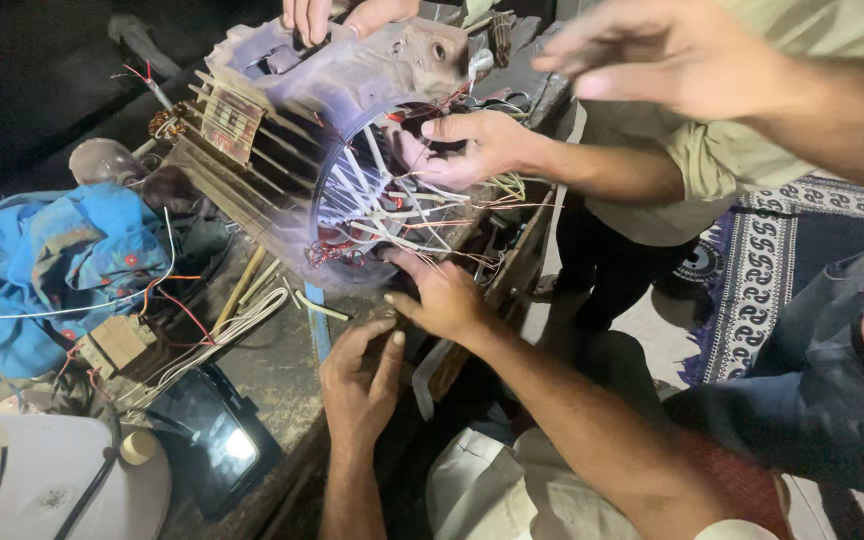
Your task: The person holds a motor stator and manipulates its copper windings, inserting and adjusting white insulating tubes into the slots. Another person assists by handing over tubes and pointing to specific areas.
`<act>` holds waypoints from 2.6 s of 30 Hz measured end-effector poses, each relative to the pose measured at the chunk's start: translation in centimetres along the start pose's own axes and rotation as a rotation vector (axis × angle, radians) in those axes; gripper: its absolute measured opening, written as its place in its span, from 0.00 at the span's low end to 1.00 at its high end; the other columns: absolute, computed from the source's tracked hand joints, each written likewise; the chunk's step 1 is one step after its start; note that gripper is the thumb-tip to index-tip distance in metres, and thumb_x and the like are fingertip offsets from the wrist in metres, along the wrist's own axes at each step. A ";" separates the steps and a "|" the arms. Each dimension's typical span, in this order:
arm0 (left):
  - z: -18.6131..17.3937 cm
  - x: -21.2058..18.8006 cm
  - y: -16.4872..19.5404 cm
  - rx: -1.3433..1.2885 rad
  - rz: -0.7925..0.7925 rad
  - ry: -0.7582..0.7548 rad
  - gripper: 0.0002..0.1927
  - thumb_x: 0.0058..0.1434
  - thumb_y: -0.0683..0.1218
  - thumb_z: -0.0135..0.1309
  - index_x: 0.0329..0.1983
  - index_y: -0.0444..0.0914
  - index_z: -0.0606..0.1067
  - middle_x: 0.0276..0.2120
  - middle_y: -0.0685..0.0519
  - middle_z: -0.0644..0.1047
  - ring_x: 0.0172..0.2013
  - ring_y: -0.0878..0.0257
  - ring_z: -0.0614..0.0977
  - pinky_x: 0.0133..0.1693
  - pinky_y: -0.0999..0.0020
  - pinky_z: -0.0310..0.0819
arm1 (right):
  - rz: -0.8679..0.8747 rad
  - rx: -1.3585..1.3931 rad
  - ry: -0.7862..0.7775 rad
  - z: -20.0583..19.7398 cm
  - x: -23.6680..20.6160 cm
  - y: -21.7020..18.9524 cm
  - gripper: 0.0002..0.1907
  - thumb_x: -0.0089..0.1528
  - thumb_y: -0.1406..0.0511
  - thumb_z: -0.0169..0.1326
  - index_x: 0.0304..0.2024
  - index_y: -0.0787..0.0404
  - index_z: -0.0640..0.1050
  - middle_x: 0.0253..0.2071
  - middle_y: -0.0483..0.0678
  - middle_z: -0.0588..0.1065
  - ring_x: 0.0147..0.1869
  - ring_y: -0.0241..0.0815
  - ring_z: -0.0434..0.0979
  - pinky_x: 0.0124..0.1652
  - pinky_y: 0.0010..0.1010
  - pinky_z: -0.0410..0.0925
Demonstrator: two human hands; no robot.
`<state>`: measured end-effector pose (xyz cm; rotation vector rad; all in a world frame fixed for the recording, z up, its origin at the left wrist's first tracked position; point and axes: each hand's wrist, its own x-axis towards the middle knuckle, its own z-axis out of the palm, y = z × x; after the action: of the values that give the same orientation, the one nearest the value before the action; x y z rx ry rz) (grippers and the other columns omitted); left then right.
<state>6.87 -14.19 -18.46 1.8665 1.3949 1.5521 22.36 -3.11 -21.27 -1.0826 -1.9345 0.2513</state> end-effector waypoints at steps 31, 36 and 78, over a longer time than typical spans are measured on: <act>-0.2 0.0 0.0 0.019 0.035 0.001 0.11 0.62 0.44 0.62 0.46 0.36 0.80 0.36 0.47 0.82 0.36 0.58 0.84 0.41 0.67 0.76 | 0.054 0.062 -0.085 -0.2 0.5 -1.1 0.23 0.61 0.61 0.61 0.59 0.54 0.75 0.40 0.60 0.79 0.46 0.62 0.79 0.47 0.50 0.71; -0.1 0.1 -0.1 -0.009 0.041 0.007 0.10 0.62 0.43 0.61 0.45 0.36 0.80 0.38 0.46 0.83 0.38 0.57 0.85 0.43 0.66 0.77 | 0.086 -0.119 -0.101 -0.3 1.0 -1.6 0.18 0.56 0.62 0.60 0.49 0.56 0.78 0.28 0.58 0.79 0.34 0.62 0.80 0.37 0.52 0.72; 2.5 3.9 -2.1 0.310 -0.147 0.033 0.13 0.59 0.49 0.60 0.45 0.42 0.84 0.34 0.45 0.84 0.32 0.53 0.85 0.36 0.62 0.77 | 0.148 0.056 -0.367 -3.8 -10.0 -5.7 0.20 0.57 0.54 0.66 0.42 0.59 0.77 0.28 0.57 0.79 0.34 0.61 0.80 0.36 0.50 0.71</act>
<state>7.78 -9.15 -18.77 1.8608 1.8313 1.3636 24.24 -15.10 -21.89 -1.2086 -2.1528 0.6197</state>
